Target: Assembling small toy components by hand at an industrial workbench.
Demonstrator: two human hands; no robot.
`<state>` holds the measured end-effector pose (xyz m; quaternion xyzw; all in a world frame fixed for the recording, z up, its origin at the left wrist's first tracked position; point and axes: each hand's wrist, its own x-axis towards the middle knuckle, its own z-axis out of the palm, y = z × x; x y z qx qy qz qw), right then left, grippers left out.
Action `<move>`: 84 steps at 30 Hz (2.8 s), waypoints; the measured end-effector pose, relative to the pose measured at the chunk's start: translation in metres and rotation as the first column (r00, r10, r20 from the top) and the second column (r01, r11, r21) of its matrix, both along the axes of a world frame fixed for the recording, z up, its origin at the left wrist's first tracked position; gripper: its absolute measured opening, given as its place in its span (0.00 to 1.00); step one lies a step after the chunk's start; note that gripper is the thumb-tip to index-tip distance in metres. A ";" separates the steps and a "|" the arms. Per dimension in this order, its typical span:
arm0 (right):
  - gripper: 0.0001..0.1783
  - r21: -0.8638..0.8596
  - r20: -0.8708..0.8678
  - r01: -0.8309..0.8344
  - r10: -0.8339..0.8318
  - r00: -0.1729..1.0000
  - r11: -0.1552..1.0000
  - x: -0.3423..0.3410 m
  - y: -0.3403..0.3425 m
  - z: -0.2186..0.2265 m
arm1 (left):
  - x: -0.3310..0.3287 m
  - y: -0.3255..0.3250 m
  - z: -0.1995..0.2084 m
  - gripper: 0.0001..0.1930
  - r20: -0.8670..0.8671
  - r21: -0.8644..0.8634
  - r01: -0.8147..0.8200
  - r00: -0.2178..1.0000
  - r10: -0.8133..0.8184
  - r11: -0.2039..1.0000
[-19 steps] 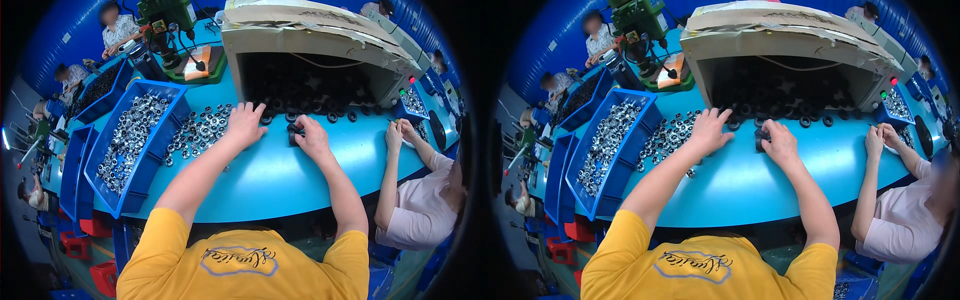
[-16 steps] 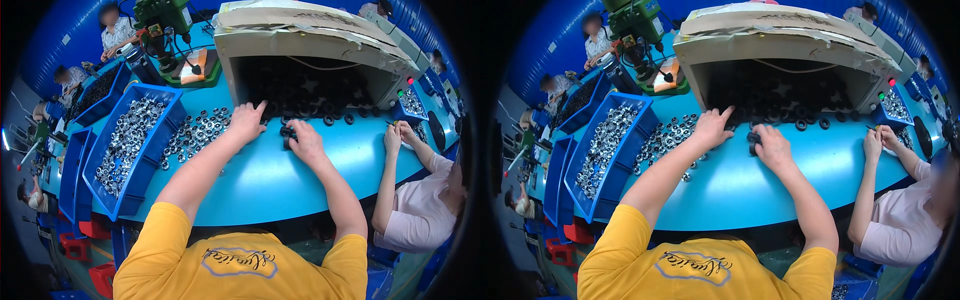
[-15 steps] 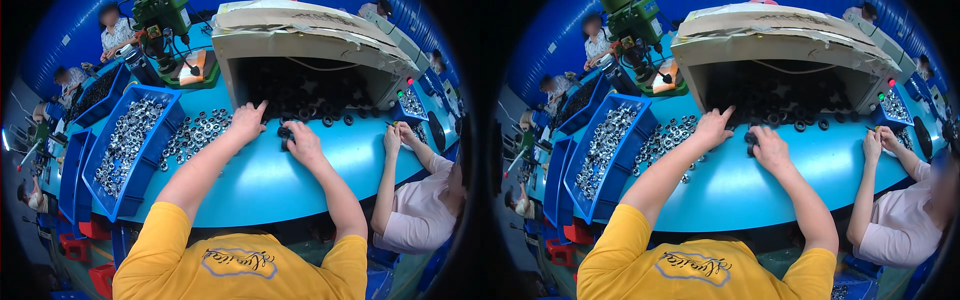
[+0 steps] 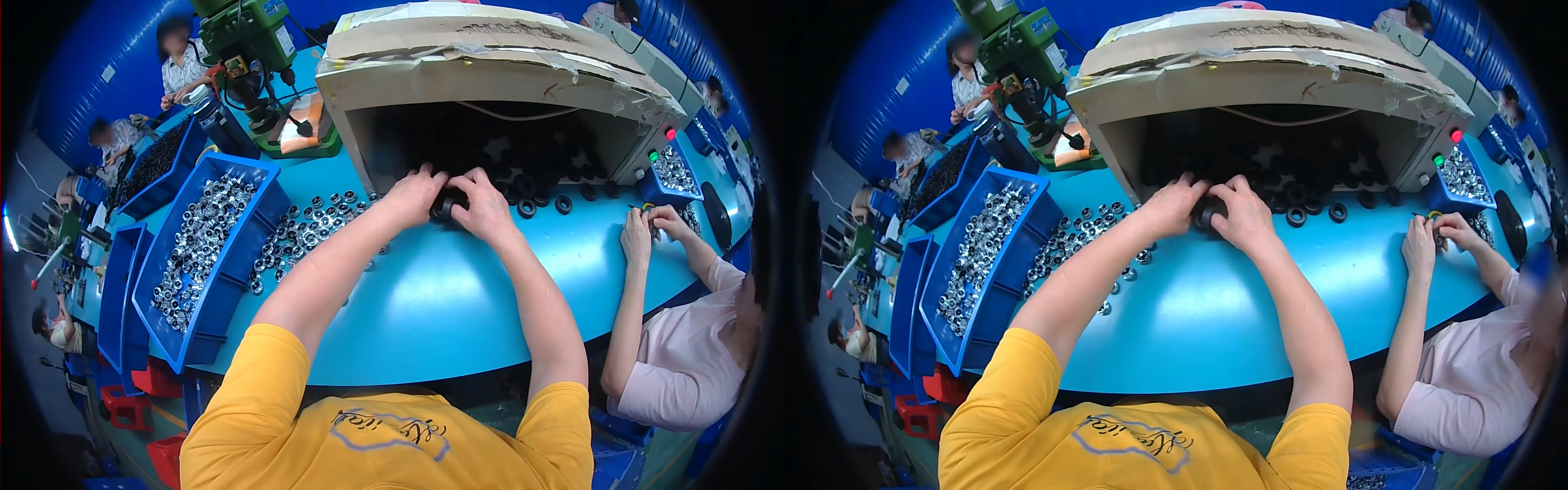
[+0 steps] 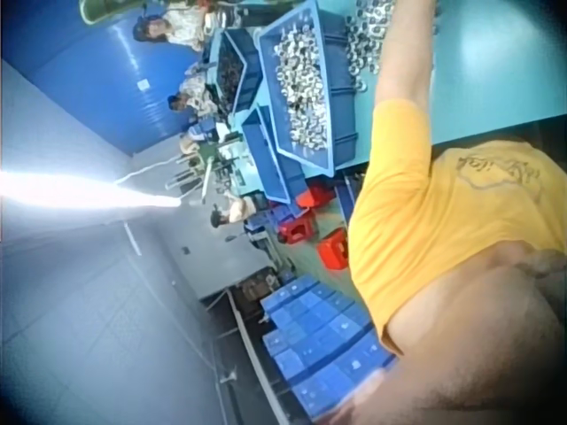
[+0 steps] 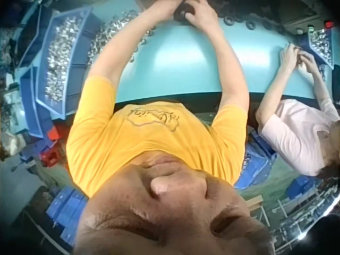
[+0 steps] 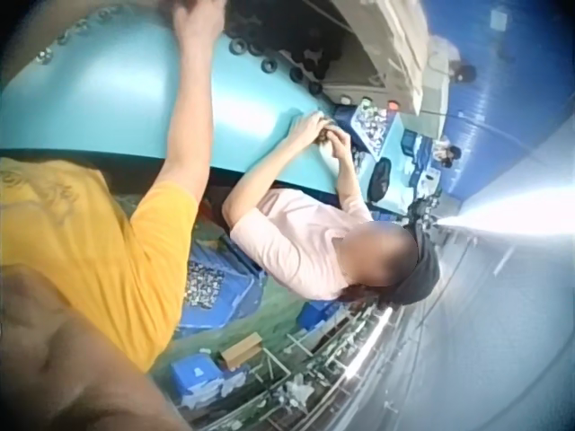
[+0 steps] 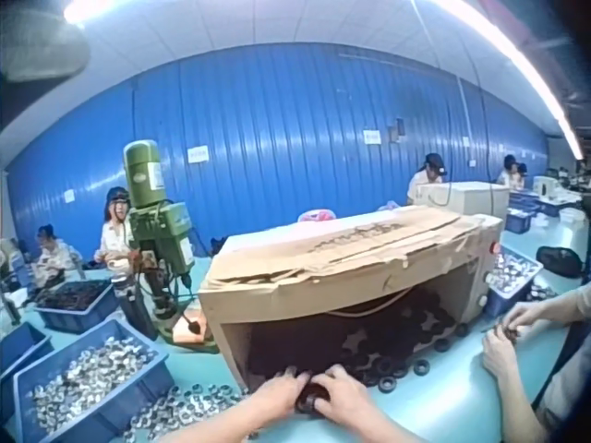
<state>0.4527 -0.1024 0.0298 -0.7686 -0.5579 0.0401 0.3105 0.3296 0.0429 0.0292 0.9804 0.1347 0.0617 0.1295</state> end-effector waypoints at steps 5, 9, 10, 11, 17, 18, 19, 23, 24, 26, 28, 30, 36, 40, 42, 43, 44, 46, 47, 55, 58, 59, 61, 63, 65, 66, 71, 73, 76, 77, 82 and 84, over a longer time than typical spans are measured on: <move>0.21 0.045 -0.077 -0.035 0.039 0.996 0.998 -0.006 -0.003 -0.019 | -0.007 -0.004 -0.012 0.27 0.089 0.005 -0.012 0.996 0.012 1.000; 0.17 0.165 -0.197 -0.003 0.035 0.980 0.986 0.004 0.010 -0.023 | -0.003 0.006 -0.017 0.25 0.208 -0.004 0.011 0.978 -0.010 1.000; 0.16 0.200 -0.197 0.013 0.028 0.980 0.980 0.008 0.017 -0.022 | 0.001 0.010 -0.014 0.24 0.242 -0.016 0.007 0.970 -0.003 1.000; 0.15 0.224 -0.216 0.060 -0.011 0.976 0.973 0.012 0.025 -0.016 | 0.008 0.016 -0.010 0.24 0.275 -0.028 0.004 0.961 0.004 1.000; 0.18 0.368 -0.266 0.196 -0.099 0.959 0.909 0.034 0.063 -0.009 | 0.036 0.051 -0.018 0.32 0.469 0.124 -0.267 0.865 0.180 0.956; 0.18 0.374 -0.292 0.214 -0.105 0.951 0.903 0.035 0.060 -0.007 | 0.033 0.052 -0.018 0.34 0.440 0.110 -0.276 0.875 0.202 0.955; 0.16 0.379 -0.253 0.172 -0.077 0.964 0.909 0.040 0.051 -0.010 | 0.031 0.048 -0.015 0.35 0.409 0.091 -0.279 0.886 0.220 0.956; 0.13 0.190 -0.258 0.026 0.025 0.966 0.981 0.025 0.011 -0.006 | 0.005 0.036 -0.003 0.33 0.309 0.088 -0.262 0.924 0.224 0.961; 0.14 0.086 -0.253 -0.003 0.025 0.967 0.996 0.017 0.004 -0.004 | -0.001 0.034 -0.004 0.31 0.315 0.100 -0.256 0.925 0.214 0.961; 0.15 0.042 -0.107 -0.073 0.077 0.991 0.996 0.003 -0.002 -0.008 | -0.012 0.025 -0.003 0.29 0.356 0.116 -0.251 0.914 0.196 0.961; 0.19 -0.025 -0.027 -0.058 0.058 0.998 0.998 -0.010 -0.002 -0.013 | -0.026 0.012 0.000 0.26 0.414 0.135 -0.261 0.891 0.184 0.956; 0.21 -0.101 0.031 0.014 -0.011 0.999 0.995 -0.019 0.004 -0.019 | -0.043 -0.003 0.005 0.25 0.402 0.169 -0.246 0.901 0.161 0.954; 0.19 -0.278 0.086 0.070 -0.048 0.995 0.958 -0.016 0.031 -0.010 | -0.115 -0.049 -0.006 0.22 0.428 0.189 -0.117 0.904 0.026 0.975; 0.18 -0.272 0.062 0.057 -0.041 0.997 0.961 -0.019 0.054 -0.006 | -0.159 -0.079 -0.011 0.21 0.448 0.121 -0.093 0.893 0.029 0.988; 0.19 -0.190 -0.054 0.074 -0.085 0.995 0.979 -0.013 0.069 -0.002 | -0.171 -0.083 -0.014 0.21 0.479 0.091 -0.103 0.877 0.047 0.990; 0.23 -0.195 -0.111 0.120 -0.143 0.983 0.973 -0.008 0.081 0.008 | -0.175 -0.084 -0.017 0.21 0.486 0.064 -0.106 0.872 0.061 0.992; 0.24 -0.113 -0.102 0.168 -0.179 0.978 0.979 -0.005 0.086 0.015 | -0.174 -0.085 -0.018 0.20 0.500 0.052 -0.100 0.864 0.060 0.994; 0.24 0.130 -0.131 0.232 -0.215 0.968 0.964 0.019 0.106 -0.003 | -0.174 -0.086 -0.021 0.20 0.525 0.028 -0.089 0.849 0.061 0.996; 0.24 0.225 -0.164 0.266 -0.233 0.959 0.937 0.024 0.110 -0.005 | -0.172 -0.086 -0.021 0.20 0.555 0.030 -0.079 0.830 0.049 0.996; 0.12 -0.010 -0.438 0.127 -0.118 0.891 0.992 -0.058 0.034 0.022 | -0.186 -0.071 -0.025 0.20 0.676 -0.164 -0.061 0.720 0.157 0.985; 0.09 0.046 -0.102 0.117 -0.112 0.988 0.992 -0.062 0.006 -0.009 | -0.187 -0.068 -0.026 0.20 0.685 -0.221 -0.049 0.703 0.190 0.974; 0.09 0.114 -0.094 0.115 -0.104 0.990 0.987 -0.056 0.002 -0.020 | -0.188 -0.068 -0.027 0.20 0.685 -0.223 -0.045 0.704 0.190 0.974; 0.09 0.074 -0.147 0.244 -0.232 0.962 0.967 -0.045 -0.003 -0.032 | -0.188 -0.068 -0.027 0.20 0.683 -0.222 -0.035 0.708 0.181 0.974; 0.10 0.091 -0.173 0.326 -0.308 0.936 0.941 -0.037 -0.001 -0.041 | -0.188 -0.069 -0.028 0.19 0.677 -0.224 -0.021 0.716 0.171 0.974; 0.11 0.162 -0.327 0.352 -0.286 0.901 0.922 -0.044 0.010 -0.036 | -0.189 -0.069 -0.029 0.19 0.667 -0.230 -0.016 0.725 0.170 0.973; 0.11 0.194 -0.400 0.367 -0.268 0.876 0.910 -0.047 0.017 -0.034 | -0.189 -0.068 -0.028 0.19 0.666 -0.233 -0.014 0.726 0.170 0.972; 0.13 0.307 -0.656 0.311 -0.036 0.753 0.900 -0.068 0.041 -0.037 | -0.186 -0.065 -0.031 0.15 0.671 -0.286 -0.017 0.710 0.213 0.958; 0.13 0.299 -0.519 0.294 -0.104 0.849 0.908 -0.082 0.042 -0.027 | -0.186 -0.064 -0.031 0.14 0.666 -0.304 -0.026 0.709 0.232 0.952; 0.13 0.254 -0.333 0.249 -0.158 0.930 0.935 -0.077 0.039 -0.036 | -0.186 -0.066 -0.032 0.13 0.660 -0.311 -0.036 0.711 0.243 0.950; 0.13 0.275 -0.389 0.264 -0.144 0.910 0.925 -0.076 0.037 -0.035 | -0.186 -0.067 -0.032 0.13 0.658 -0.309 -0.041 0.712 0.244 0.950; 0.13 0.504 -0.485 0.301 -0.023 0.874 0.810 -0.089 0.033 -0.017 | -0.175 -0.077 -0.018 0.11 0.645 -0.434 -0.061 0.675 0.358 0.899; 0.12 0.535 -0.512 0.279 0.044 0.858 0.797 -0.109 0.032 -0.010 | -0.167 -0.081 -0.015 0.12 0.524 -0.677 -0.021 0.689 0.501 0.736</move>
